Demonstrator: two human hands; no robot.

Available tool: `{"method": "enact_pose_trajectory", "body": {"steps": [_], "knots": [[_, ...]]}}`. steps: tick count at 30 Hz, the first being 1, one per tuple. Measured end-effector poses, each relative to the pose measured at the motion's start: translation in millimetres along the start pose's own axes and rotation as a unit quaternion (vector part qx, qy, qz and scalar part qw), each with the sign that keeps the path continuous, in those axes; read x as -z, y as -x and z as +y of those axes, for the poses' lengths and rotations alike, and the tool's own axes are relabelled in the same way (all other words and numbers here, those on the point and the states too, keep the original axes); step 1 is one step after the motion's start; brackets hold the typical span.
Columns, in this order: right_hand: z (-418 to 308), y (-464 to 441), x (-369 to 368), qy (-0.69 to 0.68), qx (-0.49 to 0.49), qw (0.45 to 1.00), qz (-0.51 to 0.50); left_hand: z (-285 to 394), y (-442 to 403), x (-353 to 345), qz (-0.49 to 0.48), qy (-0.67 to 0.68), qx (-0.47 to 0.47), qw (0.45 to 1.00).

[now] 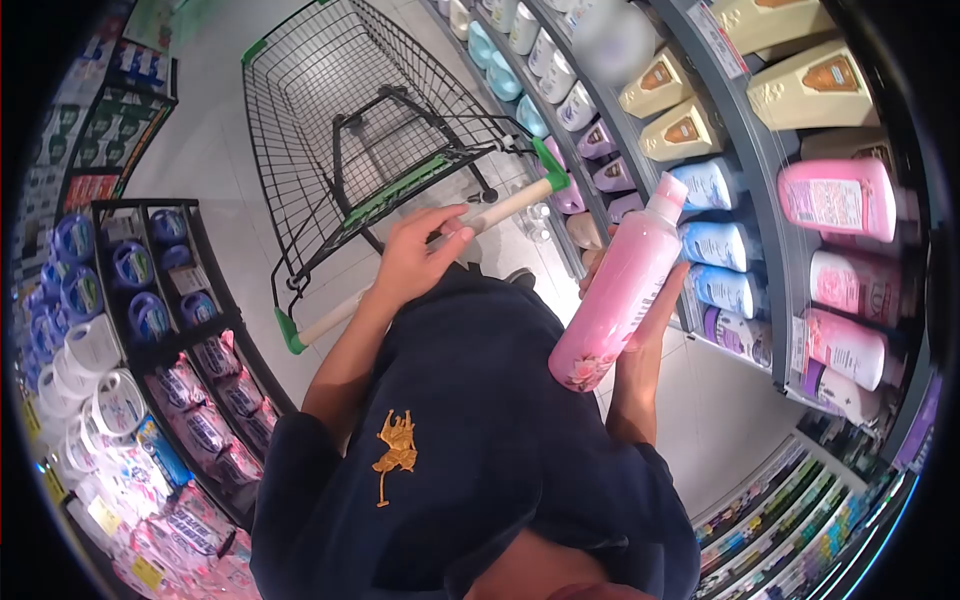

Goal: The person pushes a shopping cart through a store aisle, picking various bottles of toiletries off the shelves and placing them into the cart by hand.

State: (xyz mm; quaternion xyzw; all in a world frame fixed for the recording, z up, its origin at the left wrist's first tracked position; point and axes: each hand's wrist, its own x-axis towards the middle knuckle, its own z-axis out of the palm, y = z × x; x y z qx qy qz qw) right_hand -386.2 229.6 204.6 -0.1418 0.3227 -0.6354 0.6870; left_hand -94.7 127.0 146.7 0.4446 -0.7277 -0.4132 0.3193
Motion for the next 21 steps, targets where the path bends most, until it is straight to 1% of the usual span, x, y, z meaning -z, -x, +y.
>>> {"method": "enact_pose_trajectory", "body": {"steps": [1,2,3,4,5,6,7,8,9,11,12,13,14,15,16,17,18,19,21], "knots": [[6,-1,5,0.034,-0.004,0.998,0.055,10,-4,-4,0.019,0.087,-0.010,0.996],[10,-4,24,0.050,-0.018,0.997,0.047,22,-7,-6,0.034,0.089,-0.007,0.995],[9,-6,26,0.058,-0.027,0.997,0.038,37,-11,-6,0.000,0.128,-0.001,0.992],[8,-8,26,0.060,-0.028,0.996,0.054,49,-15,-6,-0.034,0.167,0.002,0.985],[6,-11,23,0.061,-0.027,0.995,0.070,57,-19,-7,-0.043,0.179,-0.043,0.982],[5,-15,18,0.070,-0.035,0.995,0.059,69,-23,-2,-0.052,0.174,-0.056,0.982],[4,-19,11,0.130,0.017,0.990,0.047,79,-25,4,-0.062,0.169,-0.069,0.981],[4,-23,2,0.188,0.071,0.979,0.033,85,-27,8,-0.047,0.169,-0.068,0.982],[2,-28,-11,0.193,0.065,0.979,0.022,88,-29,12,-0.028,0.183,-0.070,0.980],[-2,-33,-44,0.354,0.107,0.926,-0.073,91,-30,24,0.001,0.197,-0.072,0.978],[0,-36,-55,0.393,0.123,0.908,-0.080,91,-28,32,0.013,0.219,-0.091,0.971],[4,-37,-61,0.412,0.132,0.896,-0.102,91,-26,41,0.023,0.242,-0.110,0.964],[7,-41,-73,0.424,0.159,0.883,-0.124,90,-22,54,-0.019,0.216,-0.118,0.969],[10,-46,-87,0.436,0.185,0.869,-0.145,92,-20,62,-0.017,0.219,-0.119,0.968],[12,-51,-101,0.440,0.185,0.867,-0.143,95,-18,67,-0.024,0.172,-0.145,0.974],[13,-59,-114,0.456,0.183,0.855,-0.168,95,-18,71,-0.032,0.124,-0.173,0.976],[17,-68,-124,0.473,0.182,0.841,-0.189,94,-17,76,-0.066,0.140,-0.104,0.983],[24,-79,-132,0.460,0.194,0.842,-0.203,92,-19,81,-0.029,0.208,-0.079,0.975],[32,-102,-143,0.504,0.223,0.802,-0.229,76,-30,98,-0.034,0.288,-0.025,0.957]]}}
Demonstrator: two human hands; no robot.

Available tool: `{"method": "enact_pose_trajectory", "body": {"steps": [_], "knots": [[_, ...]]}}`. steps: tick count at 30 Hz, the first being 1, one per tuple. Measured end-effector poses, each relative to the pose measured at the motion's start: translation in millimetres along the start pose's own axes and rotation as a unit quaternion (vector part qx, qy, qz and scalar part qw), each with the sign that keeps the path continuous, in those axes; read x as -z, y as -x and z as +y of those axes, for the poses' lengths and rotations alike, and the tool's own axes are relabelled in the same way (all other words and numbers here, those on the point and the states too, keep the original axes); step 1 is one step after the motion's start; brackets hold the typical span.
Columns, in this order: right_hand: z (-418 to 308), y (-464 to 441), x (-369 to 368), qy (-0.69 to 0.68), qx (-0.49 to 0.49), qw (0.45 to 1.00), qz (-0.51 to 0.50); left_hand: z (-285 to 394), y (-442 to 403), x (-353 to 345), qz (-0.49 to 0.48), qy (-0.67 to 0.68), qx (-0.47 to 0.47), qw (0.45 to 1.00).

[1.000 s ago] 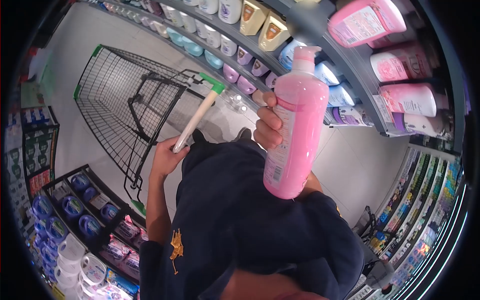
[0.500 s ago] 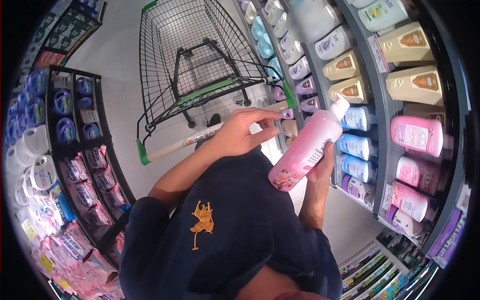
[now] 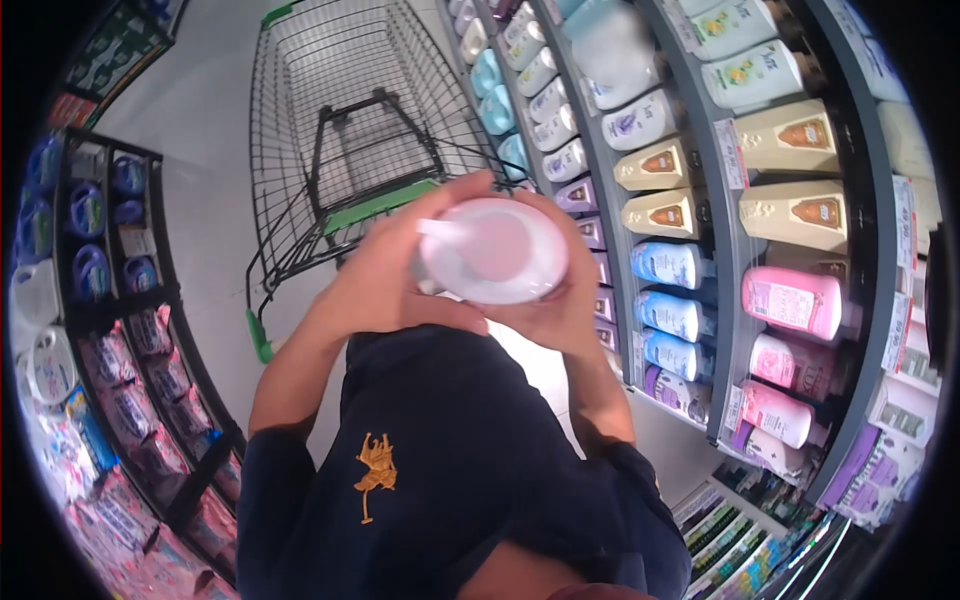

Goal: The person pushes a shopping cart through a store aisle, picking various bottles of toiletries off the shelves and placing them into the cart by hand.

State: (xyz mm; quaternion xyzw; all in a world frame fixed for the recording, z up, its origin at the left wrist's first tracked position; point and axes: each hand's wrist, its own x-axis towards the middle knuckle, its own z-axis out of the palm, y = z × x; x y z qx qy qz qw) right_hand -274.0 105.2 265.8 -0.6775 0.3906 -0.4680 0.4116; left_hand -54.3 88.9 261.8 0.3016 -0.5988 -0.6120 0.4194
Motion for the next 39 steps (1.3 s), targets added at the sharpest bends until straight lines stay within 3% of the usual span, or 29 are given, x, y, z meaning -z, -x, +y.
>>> {"method": "enact_pose_trajectory", "body": {"steps": [4,7,9,10,12,14,15,17,18,22,25,26,27,28,30,32,33,35,39], "knots": [[31,-38,-24,-0.023,0.031,0.997,-0.072,-12,-2,40,0.070,-0.034,0.081,0.994],[43,-54,-52,-0.054,-0.008,0.997,-0.056,-27,-8,73,0.081,-0.057,0.012,0.995],[48,-64,-65,0.012,-0.033,0.999,-0.010,-31,-21,95,0.082,-0.042,0.008,0.996],[55,-65,-65,0.012,-0.043,0.999,-0.009,-37,-33,109,0.105,-0.085,0.023,0.991],[78,-63,-61,0.142,-0.082,0.986,-0.033,-58,-62,131,0.159,-0.208,0.061,0.963],[102,-44,-54,0.229,-0.132,0.964,-0.028,-113,-86,148,0.203,-0.315,0.029,0.927],[110,-31,-50,0.235,-0.181,0.955,-0.020,-134,-96,154,0.183,-0.378,0.069,0.905],[123,-7,-48,0.266,-0.268,0.926,0.007,-191,-108,161,0.154,-0.428,0.057,0.889],[132,4,-49,0.271,-0.268,0.924,0.029,-235,-112,173,0.102,-0.441,0.067,0.889],[139,15,-72,0.431,-0.216,0.875,0.040,-337,-121,176,0.102,-0.434,0.108,0.889],[137,4,-86,0.489,-0.238,0.838,0.041,-397,-121,163,0.183,-0.214,0.175,0.943],[140,6,-87,0.490,-0.242,0.837,0.040,-412,-118,158,0.181,-0.212,0.178,0.944],[145,6,-86,0.482,-0.217,0.847,0.059,-423,-116,148,0.184,-0.291,0.172,0.923],[146,8,-85,0.471,-0.189,0.858,0.078,-430,-113,141,0.189,-0.372,0.163,0.894],[148,8,-86,0.482,-0.185,0.852,0.089,-440,-110,137,0.191,-0.335,0.185,0.904],[148,10,-87,0.464,-0.203,0.857,0.093,-448,-109,132,0.164,-0.296,0.077,0.938],[148,9,-87,0.455,-0.207,0.861,0.096,-461,-105,128,0.162,-0.293,0.078,0.939],[148,9,-86,0.452,-0.212,0.861,0.094,-489,-97,124,0.203,-0.142,0.195,0.949],[148,7,-87,0.448,-0.211,0.863,0.098,-475,-91,141,0.099,-0.269,0.246,0.926]]}}
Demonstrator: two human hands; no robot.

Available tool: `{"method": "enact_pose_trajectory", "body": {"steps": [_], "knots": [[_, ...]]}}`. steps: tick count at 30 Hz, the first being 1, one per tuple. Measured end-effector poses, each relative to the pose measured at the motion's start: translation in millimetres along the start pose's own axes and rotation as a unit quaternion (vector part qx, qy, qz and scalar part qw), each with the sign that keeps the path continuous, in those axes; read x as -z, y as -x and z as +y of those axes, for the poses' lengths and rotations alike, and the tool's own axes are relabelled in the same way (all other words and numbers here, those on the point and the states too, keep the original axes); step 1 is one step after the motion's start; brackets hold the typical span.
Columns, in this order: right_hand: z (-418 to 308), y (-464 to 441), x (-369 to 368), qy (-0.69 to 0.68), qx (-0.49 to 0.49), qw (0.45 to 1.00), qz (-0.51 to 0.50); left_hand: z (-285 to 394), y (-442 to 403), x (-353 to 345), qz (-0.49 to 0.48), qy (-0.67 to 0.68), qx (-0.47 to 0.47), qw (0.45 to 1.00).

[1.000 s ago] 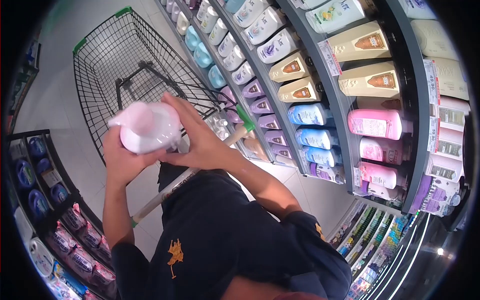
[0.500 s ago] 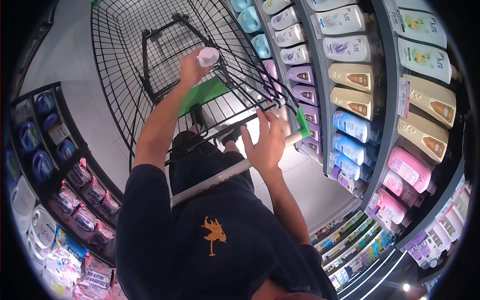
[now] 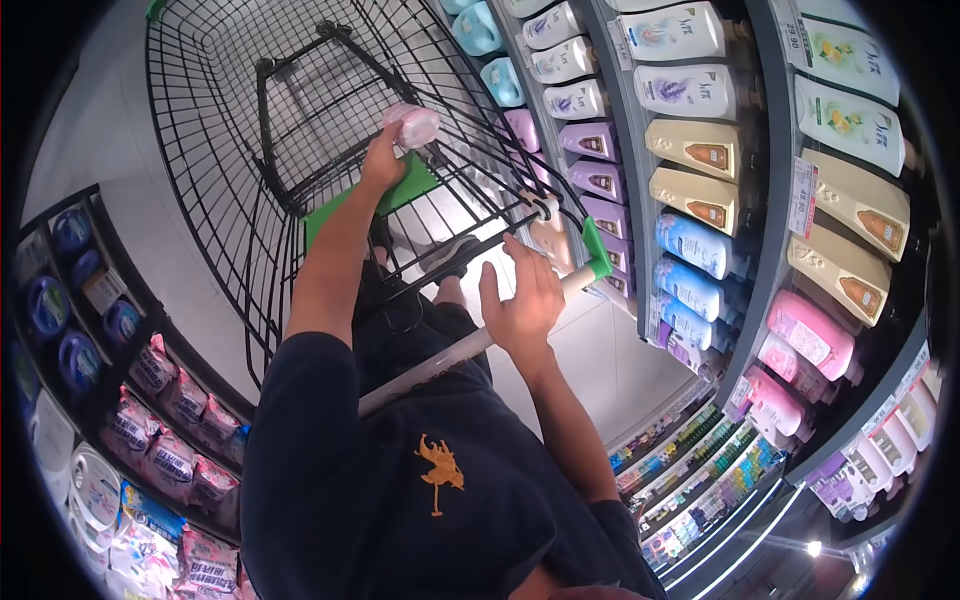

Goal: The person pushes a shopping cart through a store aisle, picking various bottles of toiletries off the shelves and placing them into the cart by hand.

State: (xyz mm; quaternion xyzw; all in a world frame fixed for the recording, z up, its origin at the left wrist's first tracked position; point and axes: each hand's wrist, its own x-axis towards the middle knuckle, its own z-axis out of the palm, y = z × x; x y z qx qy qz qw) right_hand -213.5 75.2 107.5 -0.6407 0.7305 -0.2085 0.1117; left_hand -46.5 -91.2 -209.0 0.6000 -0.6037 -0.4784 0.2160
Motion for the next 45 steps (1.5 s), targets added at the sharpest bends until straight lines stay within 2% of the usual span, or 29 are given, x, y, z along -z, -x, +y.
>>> {"method": "enact_pose_trajectory", "body": {"steps": [2,4,7,8,9,10,12,14,15,16,18,19,20,22,23,25,26,28,30,31,33,34,36,37,39,40,41,43,45], "knots": [[-2,-2,-1,-0.006,-0.005,1.000,0.000,-13,-3,-2,0.004,-0.009,-0.018,1.000],[-5,-3,2,-0.005,-0.020,1.000,-0.009,-4,0,4,-0.012,0.004,0.027,1.000],[-14,-8,6,0.010,-0.046,0.999,-0.013,1,0,14,-0.009,-0.014,0.005,1.000],[-11,-7,3,0.014,-0.046,0.999,-0.016,-15,-8,12,-0.023,-0.005,-0.016,1.000],[-13,-9,8,0.014,-0.057,0.998,-0.028,-33,-13,9,0.006,-0.019,-0.062,0.998],[-15,-9,8,0.022,-0.073,0.997,-0.024,-29,-12,18,-0.006,-0.063,-0.051,0.997],[-13,-11,4,0.031,-0.076,0.996,-0.022,-48,-22,21,-0.005,-0.070,-0.053,0.996],[-16,-16,3,0.038,-0.074,0.996,-0.032,-32,-22,39,-0.045,-0.031,0.002,0.999],[-19,-20,2,0.041,-0.071,0.996,-0.045,5,-9,58,-0.071,-0.026,0.018,0.997],[-21,-23,0,0.045,-0.067,0.996,-0.047,17,-3,67,-0.068,0.061,0.007,0.996],[-24,-31,-8,0.048,-0.057,0.996,-0.053,56,14,99,-0.064,0.105,0.005,0.992],[-26,-37,-10,0.050,-0.058,0.994,-0.072,70,19,120,-0.075,0.093,-0.027,0.993],[-30,-42,-14,0.044,-0.054,0.996,-0.050,84,29,141,-0.084,0.081,-0.057,0.992],[-37,-56,-18,0.077,-0.082,0.986,-0.125,130,63,182,-0.047,0.031,-0.148,0.987],[-39,-65,-17,0.070,-0.079,0.989,-0.107,157,89,201,-0.019,0.014,-0.194,0.981],[-45,-79,-18,0.058,-0.089,0.982,-0.154,194,135,229,0.010,-0.032,-0.232,0.972],[-48,-86,-20,0.077,-0.080,0.983,-0.146,206,157,238,0.010,-0.064,-0.252,0.966],[-55,-98,-22,0.079,-0.072,0.985,-0.133,210,194,236,-0.001,-0.072,-0.297,0.952],[-58,-109,-26,0.089,-0.061,0.985,-0.133,216,222,220,-0.074,-0.136,-0.319,0.935],[-58,-115,-31,0.089,-0.061,0.985,-0.131,208,227,204,-0.069,-0.163,-0.370,0.912],[-59,-125,-39,0.067,-0.064,0.991,-0.101,218,234,183,0.006,-0.302,-0.427,0.853],[-57,-129,-40,0.067,-0.065,0.990,-0.103,219,229,179,0.005,-0.301,-0.426,0.853],[-55,-139,-46,-0.014,-0.048,0.989,-0.137,213,217,173,0.047,-0.317,-0.300,0.898],[-53,-142,-51,-0.014,-0.042,0.989,-0.141,212,210,177,0.051,-0.317,-0.295,0.900],[-44,-143,-60,-0.092,0.072,0.990,0.077,212,194,187,-0.048,-0.347,-0.225,0.909],[-37,-146,-53,-0.163,0.119,0.972,0.124,218,191,187,-0.044,-0.366,-0.209,0.906],[-30,-146,-45,-0.165,0.121,0.971,0.120,221,187,188,-0.042,-0.366,-0.205,0.907],[-19,-141,-4,-0.193,0.104,0.944,0.248,226,178,190,-0.037,-0.365,-0.210,0.906],[7,-146,29,-0.204,0.051,0.922,0.325,225,166,190,-0.029,-0.335,-0.216,0.917]]}}
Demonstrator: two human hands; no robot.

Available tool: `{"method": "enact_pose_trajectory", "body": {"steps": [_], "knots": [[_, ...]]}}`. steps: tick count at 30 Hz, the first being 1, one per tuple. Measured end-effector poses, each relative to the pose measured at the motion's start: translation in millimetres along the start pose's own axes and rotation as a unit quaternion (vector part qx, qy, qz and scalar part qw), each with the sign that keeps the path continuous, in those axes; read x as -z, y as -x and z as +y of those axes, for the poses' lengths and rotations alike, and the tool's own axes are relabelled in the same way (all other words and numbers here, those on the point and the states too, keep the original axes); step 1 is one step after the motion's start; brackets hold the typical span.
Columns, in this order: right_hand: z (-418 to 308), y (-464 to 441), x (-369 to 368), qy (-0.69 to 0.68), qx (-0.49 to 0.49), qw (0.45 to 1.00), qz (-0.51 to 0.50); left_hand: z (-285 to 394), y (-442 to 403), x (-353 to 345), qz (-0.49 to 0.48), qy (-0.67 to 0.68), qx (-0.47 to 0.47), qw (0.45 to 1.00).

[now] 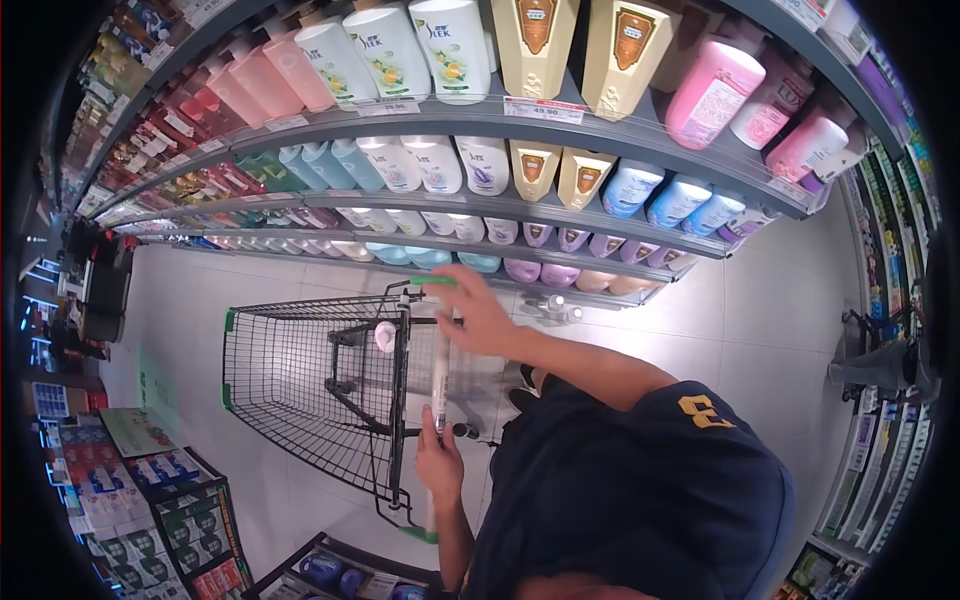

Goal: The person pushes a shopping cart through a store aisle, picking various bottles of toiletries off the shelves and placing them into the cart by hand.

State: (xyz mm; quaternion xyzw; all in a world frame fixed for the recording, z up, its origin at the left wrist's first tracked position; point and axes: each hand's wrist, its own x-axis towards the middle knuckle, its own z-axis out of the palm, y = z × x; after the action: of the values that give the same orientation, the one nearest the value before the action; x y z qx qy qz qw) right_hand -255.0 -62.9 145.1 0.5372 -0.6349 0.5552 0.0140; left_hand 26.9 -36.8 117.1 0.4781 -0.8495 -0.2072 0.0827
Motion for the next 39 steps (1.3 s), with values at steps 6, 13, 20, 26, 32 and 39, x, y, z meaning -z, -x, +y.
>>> {"method": "enact_pose_trajectory", "body": {"steps": [6,13,20,26,32,39], "knots": [[45,-132,121,0.219,0.015,0.928,0.302,-19,-32,-2,0.012,0.082,-0.003,0.997],[54,-213,147,0.161,-0.163,0.917,0.328,-25,-60,13,-0.039,0.177,0.065,0.981],[74,-242,141,0.167,-0.147,0.902,0.370,-51,-68,13,-0.075,0.230,0.112,0.964],[82,-256,139,0.217,-0.168,0.859,0.432,-57,-91,36,-0.231,0.343,0.161,0.896],[74,-248,143,0.138,-0.150,0.892,0.405,-52,-94,52,-0.236,0.367,0.135,0.890],[99,-203,118,0.141,-0.015,0.909,0.391,-43,-99,76,-0.241,0.240,0.001,0.940]]}}
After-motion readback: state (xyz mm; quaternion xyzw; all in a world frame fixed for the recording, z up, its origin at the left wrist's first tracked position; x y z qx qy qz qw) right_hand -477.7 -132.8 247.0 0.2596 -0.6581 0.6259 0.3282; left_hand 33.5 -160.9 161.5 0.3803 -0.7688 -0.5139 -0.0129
